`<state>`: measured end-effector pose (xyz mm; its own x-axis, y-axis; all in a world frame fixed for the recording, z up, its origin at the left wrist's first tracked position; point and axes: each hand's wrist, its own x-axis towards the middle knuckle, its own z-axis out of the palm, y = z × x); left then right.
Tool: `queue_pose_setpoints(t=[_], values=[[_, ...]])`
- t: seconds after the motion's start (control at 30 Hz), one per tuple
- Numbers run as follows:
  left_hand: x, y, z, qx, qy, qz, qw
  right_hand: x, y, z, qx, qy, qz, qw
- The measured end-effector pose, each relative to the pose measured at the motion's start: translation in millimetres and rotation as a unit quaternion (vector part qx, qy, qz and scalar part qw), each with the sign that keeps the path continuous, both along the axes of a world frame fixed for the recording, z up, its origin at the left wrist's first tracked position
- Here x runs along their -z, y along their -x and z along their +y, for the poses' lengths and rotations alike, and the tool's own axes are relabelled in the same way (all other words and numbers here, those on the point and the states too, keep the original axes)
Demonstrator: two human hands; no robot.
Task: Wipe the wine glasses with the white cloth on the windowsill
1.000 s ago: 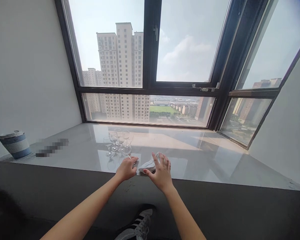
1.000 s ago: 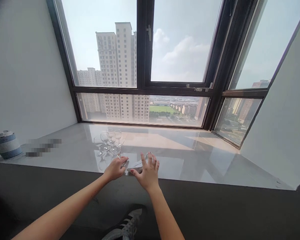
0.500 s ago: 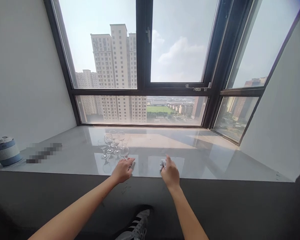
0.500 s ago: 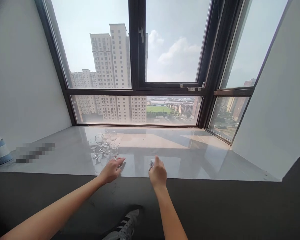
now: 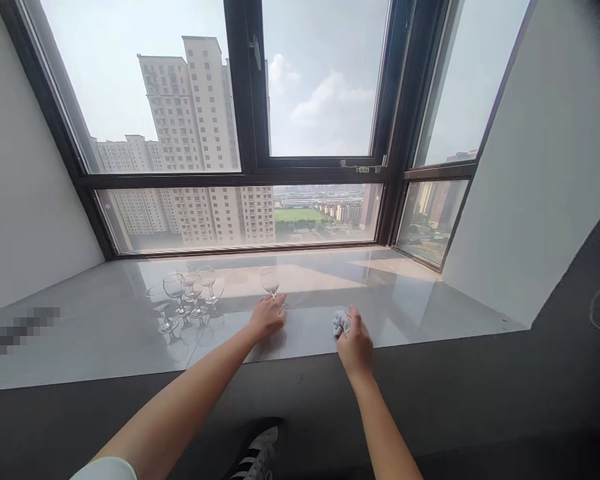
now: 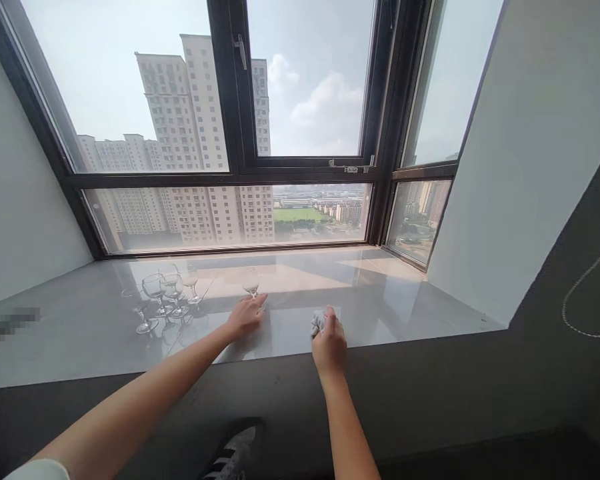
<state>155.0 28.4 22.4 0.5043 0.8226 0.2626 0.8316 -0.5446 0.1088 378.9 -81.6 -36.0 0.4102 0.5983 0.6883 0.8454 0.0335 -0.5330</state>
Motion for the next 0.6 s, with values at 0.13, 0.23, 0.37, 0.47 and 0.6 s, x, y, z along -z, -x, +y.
queue_pose_setpoints(t=[0.13,0.23,0.37,0.47,0.6], values=[[1.6,-41.8,19.7,-0.004,-0.001,0.006,1.000,0.4,-0.8,0.6,-0.001,-0.016,-0.007,1.000],[4.2,-61.2,33.1,-0.021,0.005,0.012,1.000,-0.4,-2.0,0.7,-0.002,-0.018,-0.010,1.000],[8.7,-71.2,49.5,-0.048,0.026,0.013,0.998,-1.0,-2.5,0.8,-0.009,-0.029,-0.008,1.000],[11.7,-73.2,59.2,-0.058,0.040,0.021,0.997,-1.5,-2.1,0.3,-0.009,-0.029,-0.008,1.000],[14.3,-79.2,68.5,-0.061,0.055,0.034,0.996,-1.5,-1.4,0.4,-0.008,-0.032,-0.011,0.999]])
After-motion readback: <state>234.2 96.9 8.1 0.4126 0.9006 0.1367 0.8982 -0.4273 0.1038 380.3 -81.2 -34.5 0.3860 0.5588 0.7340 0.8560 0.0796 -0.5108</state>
